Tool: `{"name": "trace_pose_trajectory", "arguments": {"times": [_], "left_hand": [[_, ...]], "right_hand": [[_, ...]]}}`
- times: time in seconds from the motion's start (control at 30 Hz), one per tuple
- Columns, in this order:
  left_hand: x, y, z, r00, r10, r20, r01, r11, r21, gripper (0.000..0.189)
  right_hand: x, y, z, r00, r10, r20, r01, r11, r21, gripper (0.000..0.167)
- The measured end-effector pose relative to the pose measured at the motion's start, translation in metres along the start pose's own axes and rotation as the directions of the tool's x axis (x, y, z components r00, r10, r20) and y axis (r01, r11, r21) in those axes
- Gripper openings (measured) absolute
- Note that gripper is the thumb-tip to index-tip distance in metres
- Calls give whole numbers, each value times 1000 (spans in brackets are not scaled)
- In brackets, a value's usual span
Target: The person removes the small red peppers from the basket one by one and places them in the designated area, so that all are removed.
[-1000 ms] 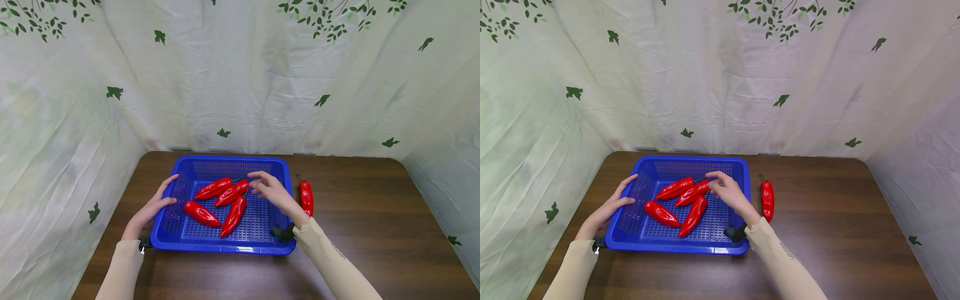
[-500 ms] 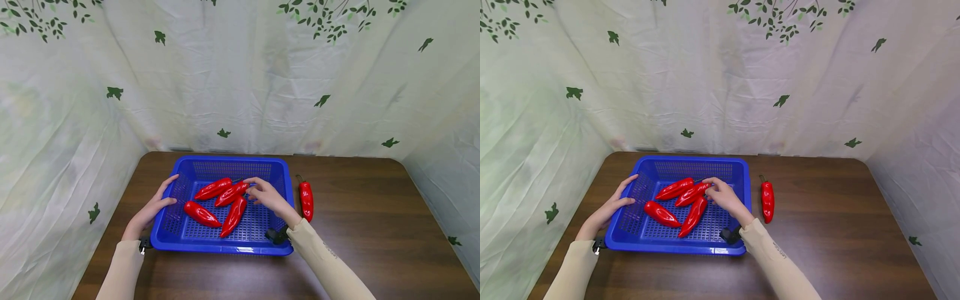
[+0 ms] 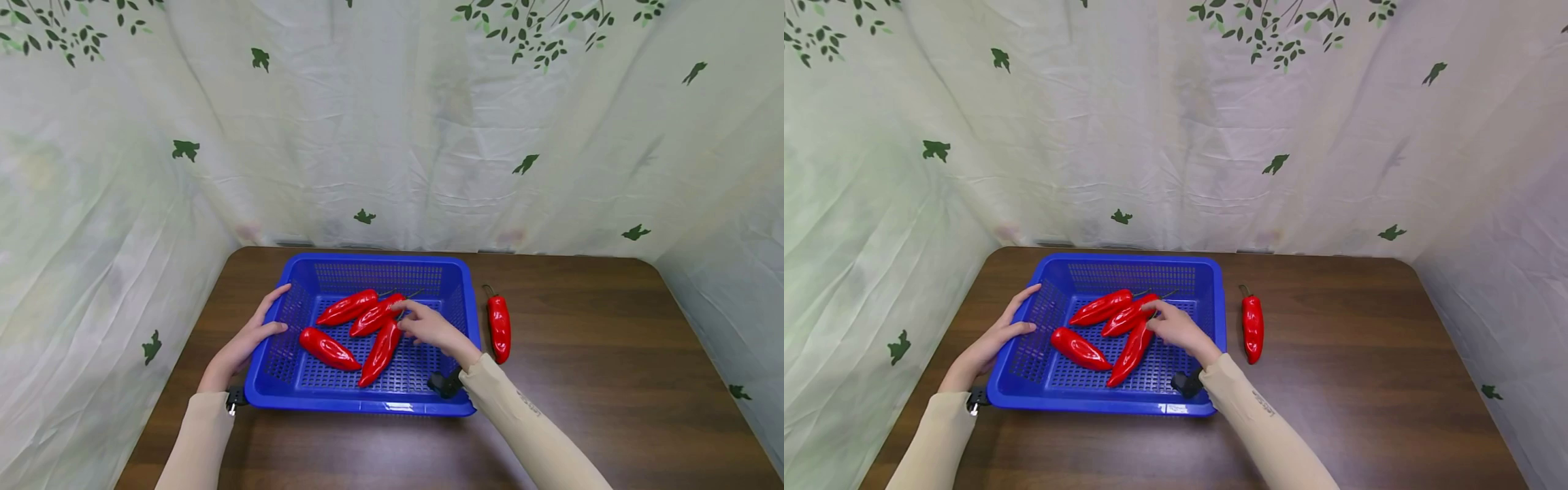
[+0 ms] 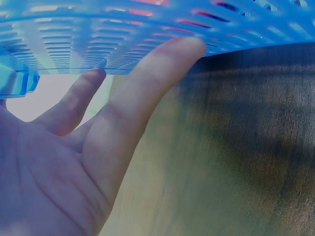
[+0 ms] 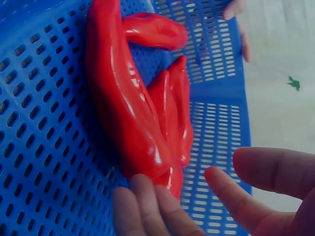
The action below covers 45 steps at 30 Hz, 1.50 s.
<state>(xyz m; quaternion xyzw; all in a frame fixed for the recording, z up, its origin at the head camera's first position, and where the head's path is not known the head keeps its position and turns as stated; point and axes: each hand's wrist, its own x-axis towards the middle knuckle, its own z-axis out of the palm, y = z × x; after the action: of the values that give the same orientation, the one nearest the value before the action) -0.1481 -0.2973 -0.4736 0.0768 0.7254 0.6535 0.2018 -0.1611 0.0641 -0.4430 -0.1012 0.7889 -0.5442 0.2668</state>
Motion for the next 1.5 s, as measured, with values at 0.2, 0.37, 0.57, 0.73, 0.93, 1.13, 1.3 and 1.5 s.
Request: {"name": "trace_pose_trajectory", "arguments": {"times": [0.2, 0.37, 0.57, 0.73, 0.93, 1.13, 1.3, 1.5], "left_hand": [[1, 1, 0, 1000, 0, -2, 0, 1000, 5, 68], [2, 1, 0, 1000, -8, -2, 8, 1000, -1, 68], [2, 1, 0, 1000, -2, -12, 3, 1000, 15, 68], [1, 1, 0, 1000, -1, -11, 1, 1000, 16, 68], [1, 0, 0, 1000, 10, -8, -10, 1000, 13, 69], [2, -2, 0, 1000, 11, -3, -11, 1000, 4, 68], [1, 0, 2, 1000, 2, -9, -2, 1000, 6, 68], [1, 0, 1, 1000, -19, -20, 20, 1000, 21, 68]], "right_hand": [[3, -4, 3, 998, 57, 38, -56, 998, -23, 38], [6, -5, 4, 994, 92, 57, -90, 995, -32, 41], [12, -7, 7, 986, 130, 101, -127, 991, -36, 40], [15, -9, 11, 981, 138, 136, -133, 990, -45, 44], [17, -8, 13, 988, 98, 122, -92, 994, -53, 45], [16, -7, 11, 996, 51, 69, -50, 999, -16, 38], [15, -8, 9, 999, 23, 42, -25, 998, 49, 35], [10, -9, 0, 998, -34, 57, 25, 989, 145, 35]]}}
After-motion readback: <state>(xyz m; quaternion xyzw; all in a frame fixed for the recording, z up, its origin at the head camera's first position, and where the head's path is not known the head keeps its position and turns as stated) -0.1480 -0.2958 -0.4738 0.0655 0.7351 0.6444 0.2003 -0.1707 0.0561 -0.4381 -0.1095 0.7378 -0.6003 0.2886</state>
